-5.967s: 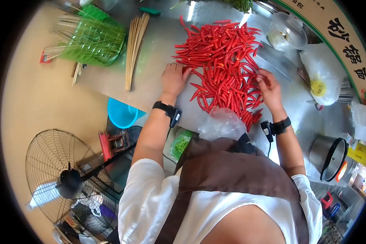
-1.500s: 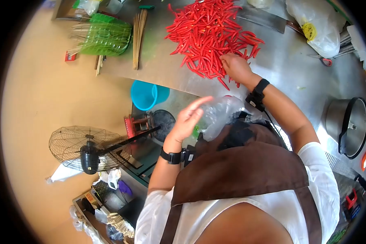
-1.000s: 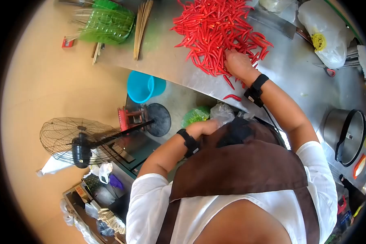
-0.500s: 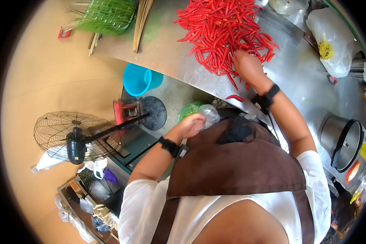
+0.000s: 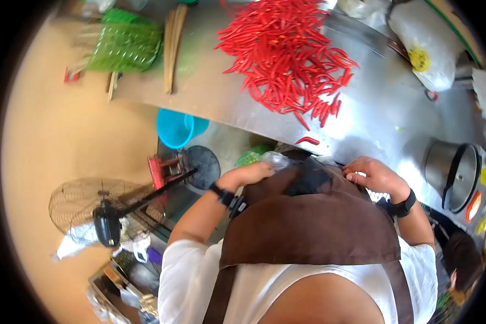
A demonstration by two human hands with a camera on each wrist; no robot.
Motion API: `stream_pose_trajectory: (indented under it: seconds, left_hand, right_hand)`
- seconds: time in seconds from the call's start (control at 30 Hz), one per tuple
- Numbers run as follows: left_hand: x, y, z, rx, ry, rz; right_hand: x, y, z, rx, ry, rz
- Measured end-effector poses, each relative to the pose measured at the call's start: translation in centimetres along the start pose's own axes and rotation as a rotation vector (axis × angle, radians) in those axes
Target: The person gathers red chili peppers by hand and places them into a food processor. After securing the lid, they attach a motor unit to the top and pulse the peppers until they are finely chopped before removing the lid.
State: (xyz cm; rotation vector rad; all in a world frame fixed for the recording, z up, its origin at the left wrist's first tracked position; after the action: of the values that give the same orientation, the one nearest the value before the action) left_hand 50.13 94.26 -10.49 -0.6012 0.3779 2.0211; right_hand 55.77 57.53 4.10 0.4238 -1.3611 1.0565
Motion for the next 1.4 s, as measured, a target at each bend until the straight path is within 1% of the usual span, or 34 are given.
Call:
stream_pose_trajectory:
  seconds: [0.07,0.1,0.13,0.17,0.23,0.27,0.37,0.4,0.47,0.5,0.53,0.57,0.6,0.63,0.7,0.73,0.83,0.87,0.93,1.03,1.07,1.17,1.2,1.3,1.33,1.4]
  left_hand:
    - [-6.0,0.1,6.3,-0.064,-0.167,0.888]
    - [-6.9,0.1,7.5,-0.102,-0.195,0.85]
    - [-7.5,-0.1,8.3,-0.147,-0.219,0.813]
    - [-7.6,-0.1,8.8,-0.195,-0.243,0.778]
    - [-6.6,0.1,8.2,-0.392,-0.079,0.257]
    - [-6.6,0.1,7.7,-0.488,0.011,-0.002]
    - [-11.4,-1.4,9.8,-0.642,-0.294,-0.364]
    - [-11.9,-1.8,10.1,-0.748,-0.242,-0.36]
    - [-12.5,-2.7,10.8,-0.956,-0.137,-0.35]
    - [-11.7,-3.5,10.5,-0.945,-0.002,-0.249]
    - [-10.1,-4.7,9.9,-0.929,0.132,-0.145]
    - [-9.4,-5.7,9.5,-0.906,0.265,-0.039]
    - [-9.5,-6.5,9.3,-0.911,0.298,0.096]
    - [-10.0,-7.1,8.9,-0.933,0.279,0.091]
    - [-12.1,-8.2,8.6,-0.982,0.244,0.078]
    - [-13.6,-8.2,8.2,-0.947,0.257,0.07]
    - [-15.5,-7.9,5.1,-0.781,0.446,-0.248]
    - [-16.2,-7.5,4.4,-0.733,0.463,-0.31]
    - [-17.6,-6.3,3.1,-0.632,0.495,-0.428]
    - [-17.6,-5.1,-0.2,-0.598,0.535,-0.58]
    - [-18.2,-5.0,-0.4,-0.627,0.527,-0.665]
    - [-18.7,-4.4,-2.0,-0.643,0.558,-0.726]
    - [-18.7,-4.4,-2.2,-0.678,0.585,-0.738]
    - [-18.6,-5.3,-2.6,-0.797,0.699,-0.725]
    - [-18.3,-6.0,-2.6,-0.855,0.663,-0.685]
    - [-17.6,-8.0,-1.5,-0.972,0.588,-0.6]
  right_hand:
    - [-0.1,-1.4,0.7,-0.188,0.122,0.126]
    - [-0.2,-2.2,0.8,-0.275,0.181,0.192]
    - [-1.1,-2.3,0.8,-0.449,0.165,0.26]
    - [-1.1,-2.6,0.5,-0.516,0.218,0.218]
    - [-0.6,-3.1,-0.9,-0.644,0.318,0.131]
    - [-0.9,-3.1,-1.5,-0.682,0.233,0.208]
    - [-2.1,-3.1,-3.4,-0.664,0.029,0.446]
    - [-1.2,-3.4,-4.0,-0.7,-0.084,0.58]
    - [-1.3,-3.7,-5.2,-0.721,-0.178,0.654]
    - [-1.7,-3.9,-5.8,-0.73,-0.221,0.69]
    - [-3.3,-4.2,-6.4,-0.752,-0.211,0.61]
    - [-4.3,-5.1,-7.2,-0.762,-0.145,0.604]
    - [-5.0,-6.2,-8.3,-0.772,-0.077,0.596]
    - [-5.7,-7.2,-9.4,-0.782,-0.01,0.589]
    - [-6.0,-8.9,-12.3,-0.864,-0.131,0.657]
    - [-6.2,-9.6,-13.5,-0.905,-0.193,0.689]
    - [-7.3,-10.6,-15.9,-0.808,-0.165,0.824]
    - [-7.5,-10.6,-16.3,-0.813,-0.168,0.829]
    - [-8.1,-10.9,-16.8,-0.753,-0.159,0.853]
    - [-8.8,-11.6,-16.8,-0.685,-0.19,0.867]
    - [-8.6,-11.9,-17.0,-0.668,-0.212,0.868]
    - [-7.6,-12.4,-17.2,-0.781,-0.217,0.757]
    - [-7.1,-12.5,-17.2,-0.849,-0.199,0.757]
    - [-5.5,-13.7,-16.8,-0.924,-0.222,0.609]
    - [-6.5,-14.2,-16.7,-0.817,-0.224,0.603]
    - [-4.8,-13.3,-16.0,-0.85,-0.242,0.685]
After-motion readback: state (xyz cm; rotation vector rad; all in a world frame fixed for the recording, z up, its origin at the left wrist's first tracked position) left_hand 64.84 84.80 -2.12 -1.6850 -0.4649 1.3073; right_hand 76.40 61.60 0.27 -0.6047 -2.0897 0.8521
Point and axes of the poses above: each hand's wrist, its own z-axis away from the middle knuckle, its own y-axis out of the palm, x = y × z, the point moved 3 cm from there along -z, towards the middle knuckle, and after that the axes turned 11 degrees about -y, right-handed, at the moved point
